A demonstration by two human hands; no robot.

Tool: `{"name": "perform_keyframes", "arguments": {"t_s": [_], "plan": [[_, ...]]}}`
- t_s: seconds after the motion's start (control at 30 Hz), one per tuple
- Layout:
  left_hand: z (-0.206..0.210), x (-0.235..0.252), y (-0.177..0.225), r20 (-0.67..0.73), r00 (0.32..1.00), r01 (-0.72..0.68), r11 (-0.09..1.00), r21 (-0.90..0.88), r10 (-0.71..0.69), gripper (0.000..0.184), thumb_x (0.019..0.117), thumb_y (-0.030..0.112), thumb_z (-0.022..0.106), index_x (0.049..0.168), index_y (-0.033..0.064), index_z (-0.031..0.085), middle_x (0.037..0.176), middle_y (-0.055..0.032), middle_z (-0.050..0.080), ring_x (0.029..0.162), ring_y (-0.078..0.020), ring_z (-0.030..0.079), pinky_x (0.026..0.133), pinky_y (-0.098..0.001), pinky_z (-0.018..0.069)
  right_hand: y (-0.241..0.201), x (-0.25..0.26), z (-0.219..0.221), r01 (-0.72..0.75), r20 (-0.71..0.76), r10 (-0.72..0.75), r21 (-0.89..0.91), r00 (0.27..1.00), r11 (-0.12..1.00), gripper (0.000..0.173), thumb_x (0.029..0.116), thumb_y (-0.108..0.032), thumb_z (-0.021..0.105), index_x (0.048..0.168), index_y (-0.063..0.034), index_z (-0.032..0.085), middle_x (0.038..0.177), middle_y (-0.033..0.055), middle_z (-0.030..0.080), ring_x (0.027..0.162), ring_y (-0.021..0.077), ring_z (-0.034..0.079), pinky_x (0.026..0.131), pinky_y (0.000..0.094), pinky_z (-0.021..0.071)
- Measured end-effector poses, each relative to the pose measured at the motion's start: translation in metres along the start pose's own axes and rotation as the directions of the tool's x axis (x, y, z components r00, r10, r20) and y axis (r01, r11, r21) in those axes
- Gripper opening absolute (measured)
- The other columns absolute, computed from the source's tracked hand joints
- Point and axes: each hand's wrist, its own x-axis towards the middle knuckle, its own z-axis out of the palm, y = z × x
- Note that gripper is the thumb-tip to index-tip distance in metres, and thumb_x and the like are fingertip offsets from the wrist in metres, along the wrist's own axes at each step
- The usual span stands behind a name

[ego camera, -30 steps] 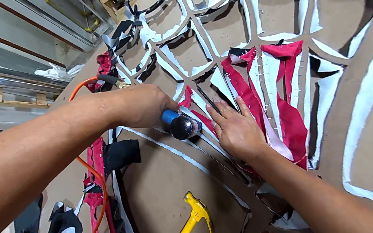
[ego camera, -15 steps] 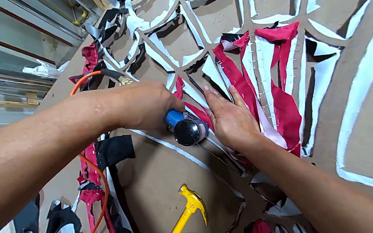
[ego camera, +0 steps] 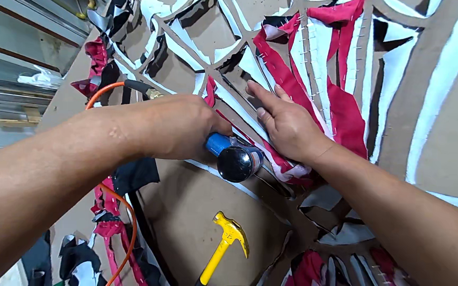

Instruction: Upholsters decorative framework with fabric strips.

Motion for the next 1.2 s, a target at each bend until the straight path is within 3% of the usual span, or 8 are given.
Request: {"name": "perform_keyframes", "arguments": {"t_s": [0.13, 0.3, 0.73, 0.8, 0.9, 1.0, 1.1, 1.2], "plan": [[0.0, 0.004, 0.004, -0.033, 0.999, -0.035, 0.999, 0.03, 0.036, 0.025, 0.082, 0.038, 0.076, 0.107, 0.0325, 0.075, 0.091, 0.0112, 0.071, 0.084, -0.0068, 0.068, 0.072, -0.0349, 0.0585, 0.007, 0.0, -0.008, 0.016, -0.015, -0.014, 0.172, 1.0, 0.985, 0.051, 0.1114, -0.02, 0.037, 0.162, -0.0199, 0.034, 0.159, -0.0082, 0.047, 0.151, 0.0077, 0.036, 0.129, 0.036, 0.0245], [-0.001, 0.01, 0.019, -0.012, 0.998, -0.053, 0.999, 0.012, 0.053, 0.028, 0.0815, 0.032, 0.08, 0.109, 0.0313, 0.075, 0.095, 0.0111, 0.073, 0.087, -0.0069, 0.069, 0.077, -0.0355, 0.059, 0.009, 0.001, -0.011, 0.009, -0.022, -0.003, 0.273, 1.0, 0.962, 0.05, 0.1114, -0.019, 0.037, 0.162, -0.0189, 0.035, 0.157, -0.008, 0.049, 0.144, 0.0022, 0.044, 0.12, 0.0298, 0.0374], [-0.004, 0.01, 0.03, -0.011, 0.999, -0.053, 0.999, 0.004, 0.053, 0.024, 0.0818, 0.03, 0.079, 0.105, 0.0306, 0.075, 0.093, 0.0115, 0.072, 0.084, -0.0064, 0.068, 0.073, -0.0342, 0.0584, 0.008, 0.001, -0.014, 0.004, -0.01, -0.001, 0.311, 1.0, 0.95, 0.049, 0.1119, -0.021, 0.036, 0.161, -0.0189, 0.036, 0.156, -0.0082, 0.051, 0.142, 0.0001, 0.046, 0.12, 0.0282, 0.0386], [-0.006, -0.006, 0.017, -0.102, 0.995, 0.002, 0.999, -0.044, -0.007, 0.027, 0.0813, 0.036, 0.075, 0.107, 0.0314, 0.075, 0.092, 0.0127, 0.071, 0.083, -0.0044, 0.068, 0.072, -0.0335, 0.0594, 0.007, -0.001, -0.012, 0.016, -0.026, -0.011, 0.242, 1.0, 0.97, 0.047, 0.1106, -0.02, 0.04, 0.157, -0.0194, 0.043, 0.151, -0.0074, 0.056, 0.139, 0.005, 0.05, 0.119, 0.0334, 0.0408], [-0.016, -0.039, -0.02, -0.216, 0.962, 0.158, 0.986, -0.059, -0.168, 0.026, 0.084, 0.029, 0.069, 0.109, 0.0325, 0.075, 0.085, 0.0117, 0.072, 0.074, -0.0058, 0.069, 0.064, -0.0397, 0.0598, 0.007, -0.001, 0.005, 0.116, -0.061, -0.119, -0.052, 0.991, 0.992, 0.041, 0.1063, -0.016, 0.048, 0.146, -0.0098, 0.056, 0.141, 0.0059, 0.064, 0.141, 0.0218, 0.052, 0.129, 0.0516, 0.0222], [-0.035, -0.057, -0.052, -0.11, 0.919, 0.384, 0.923, 0.034, -0.378, 0.027, 0.0878, 0.01, 0.076, 0.111, 0.0255, 0.076, 0.094, 0.0005, 0.075, 0.084, -0.0219, 0.071, 0.073, -0.0557, 0.0577, 0.009, 0.0, 0.025, 0.143, -0.084, -0.17, -0.265, 0.982, 0.954, 0.039, 0.1081, -0.023, 0.045, 0.141, -0.0122, 0.062, 0.133, 0.0074, 0.068, 0.14, 0.0268, 0.053, 0.127, 0.0628, 0.016], [-0.052, -0.058, -0.075, -0.018, 0.876, 0.48, 0.867, 0.134, -0.482, 0.031, 0.0893, 0.007, 0.074, 0.115, 0.0241, 0.075, 0.098, -0.0019, 0.075, 0.091, -0.0255, 0.071, 0.078, -0.0576, 0.0562, 0.008, 0.001, 0.027, 0.117, -0.116, -0.156, -0.288, 0.981, 0.95, 0.039, 0.1042, -0.015, 0.049, 0.14, -0.0158, 0.064, 0.122, 0.01, 0.07, 0.13, 0.0288, 0.059, 0.125, 0.0662, 0.0172], [-0.062, -0.051, -0.086, -0.017, 0.889, 0.457, 0.882, 0.114, -0.458, 0.028, 0.0905, 0.011, 0.074, 0.115, 0.0238, 0.075, 0.099, -0.0005, 0.074, 0.092, -0.0216, 0.07, 0.08, -0.0537, 0.0572, 0.007, -0.001, 0.028, 0.085, -0.113, -0.14, -0.392, 0.984, 0.916, 0.045, 0.1011, -0.014, 0.049, 0.144, -0.021, 0.061, 0.144, 0.0118, 0.059, 0.149, 0.0314, 0.04, 0.124, 0.0692, 0.0116]]}}
